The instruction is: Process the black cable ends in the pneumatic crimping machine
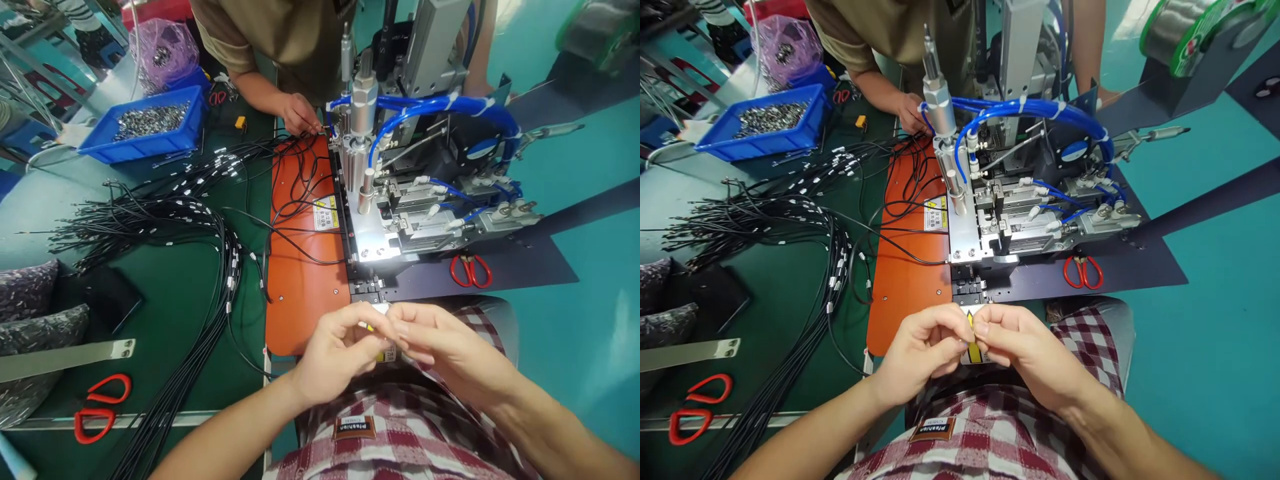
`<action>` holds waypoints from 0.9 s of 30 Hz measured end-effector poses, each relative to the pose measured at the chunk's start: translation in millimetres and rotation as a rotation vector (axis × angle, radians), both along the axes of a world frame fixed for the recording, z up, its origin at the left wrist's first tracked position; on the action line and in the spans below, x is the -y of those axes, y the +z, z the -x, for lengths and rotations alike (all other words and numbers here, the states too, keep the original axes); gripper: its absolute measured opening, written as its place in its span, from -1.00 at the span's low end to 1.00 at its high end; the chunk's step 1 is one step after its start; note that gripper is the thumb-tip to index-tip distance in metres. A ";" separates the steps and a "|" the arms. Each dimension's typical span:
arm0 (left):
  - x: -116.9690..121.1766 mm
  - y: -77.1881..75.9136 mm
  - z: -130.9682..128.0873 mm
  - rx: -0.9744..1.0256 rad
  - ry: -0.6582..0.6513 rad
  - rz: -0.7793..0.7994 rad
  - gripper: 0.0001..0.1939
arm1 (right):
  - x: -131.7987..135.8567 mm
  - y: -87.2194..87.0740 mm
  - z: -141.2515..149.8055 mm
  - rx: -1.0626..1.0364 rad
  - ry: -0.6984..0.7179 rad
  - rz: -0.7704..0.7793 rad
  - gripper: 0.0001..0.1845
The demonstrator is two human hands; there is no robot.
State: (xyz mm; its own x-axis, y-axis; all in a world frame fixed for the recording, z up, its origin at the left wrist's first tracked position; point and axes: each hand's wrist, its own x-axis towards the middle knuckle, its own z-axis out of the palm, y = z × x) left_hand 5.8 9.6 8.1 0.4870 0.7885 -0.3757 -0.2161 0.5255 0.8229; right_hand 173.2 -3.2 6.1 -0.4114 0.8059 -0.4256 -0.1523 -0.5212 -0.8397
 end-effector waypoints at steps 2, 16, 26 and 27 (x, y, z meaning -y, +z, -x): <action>-5.1 0.4 0.1 0.140 -0.112 0.214 -0.83 | 5.4 1.1 -0.9 0.148 -0.044 -0.145 -0.70; -3.0 12.2 -12.7 0.049 0.025 0.386 -0.87 | 16.1 -10.6 -7.6 0.762 -0.128 -1.162 -0.88; 3.3 12.4 -17.7 -0.100 0.007 0.269 -0.84 | 17.8 -8.6 -11.4 0.842 -0.099 -1.159 -0.87; 4.4 14.2 -17.9 -0.139 0.017 0.236 -0.82 | 18.4 -9.2 -13.0 0.898 -0.085 -1.259 -0.88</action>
